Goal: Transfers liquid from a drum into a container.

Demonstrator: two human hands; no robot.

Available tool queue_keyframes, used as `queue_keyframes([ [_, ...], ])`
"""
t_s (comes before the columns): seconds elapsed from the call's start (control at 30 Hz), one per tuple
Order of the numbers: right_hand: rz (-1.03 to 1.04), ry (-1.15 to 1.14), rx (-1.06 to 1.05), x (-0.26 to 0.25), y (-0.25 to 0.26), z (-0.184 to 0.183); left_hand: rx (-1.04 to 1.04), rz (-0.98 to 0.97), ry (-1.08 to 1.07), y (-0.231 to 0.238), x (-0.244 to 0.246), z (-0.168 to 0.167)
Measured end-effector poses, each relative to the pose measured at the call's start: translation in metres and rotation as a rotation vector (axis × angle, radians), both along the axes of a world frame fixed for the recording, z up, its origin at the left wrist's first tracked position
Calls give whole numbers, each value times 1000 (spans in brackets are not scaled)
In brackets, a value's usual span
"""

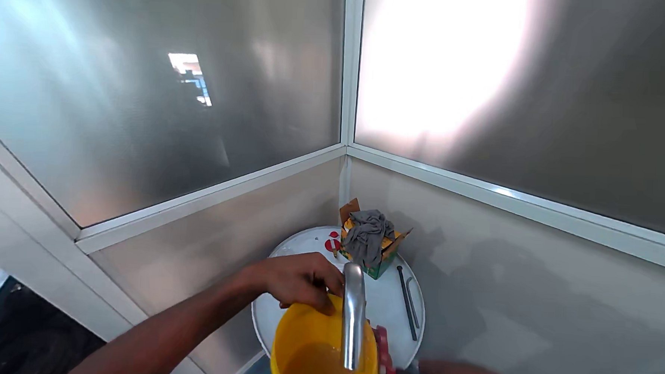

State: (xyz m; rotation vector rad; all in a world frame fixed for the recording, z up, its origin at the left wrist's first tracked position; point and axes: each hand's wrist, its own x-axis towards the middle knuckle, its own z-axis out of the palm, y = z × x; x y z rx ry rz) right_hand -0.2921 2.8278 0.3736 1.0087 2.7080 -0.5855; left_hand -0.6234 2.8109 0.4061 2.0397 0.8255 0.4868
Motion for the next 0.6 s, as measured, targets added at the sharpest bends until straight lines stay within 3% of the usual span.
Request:
queue_keyframes([
  [0.13,-134,-32,146,-34,74,21,15,-32,-23,4,-1,-2],
  [0.2,-227,-58,175,-58,123,10,26,-39,-35,5,0,-2],
  [0.33,-284,-129,110,-93,210,-95,56,-41,-71,3,1,-7],
  [0.47,-223,-124,37,-84,180,-219,59,-20,-104,-1,0,-10],
  [0.53,-205,-44,-14,-64,126,-243,47,-9,-107,-4,1,-10],
  [0.6,-209,34,-145,-40,74,-242,51,15,-112,-8,-2,-9],
])
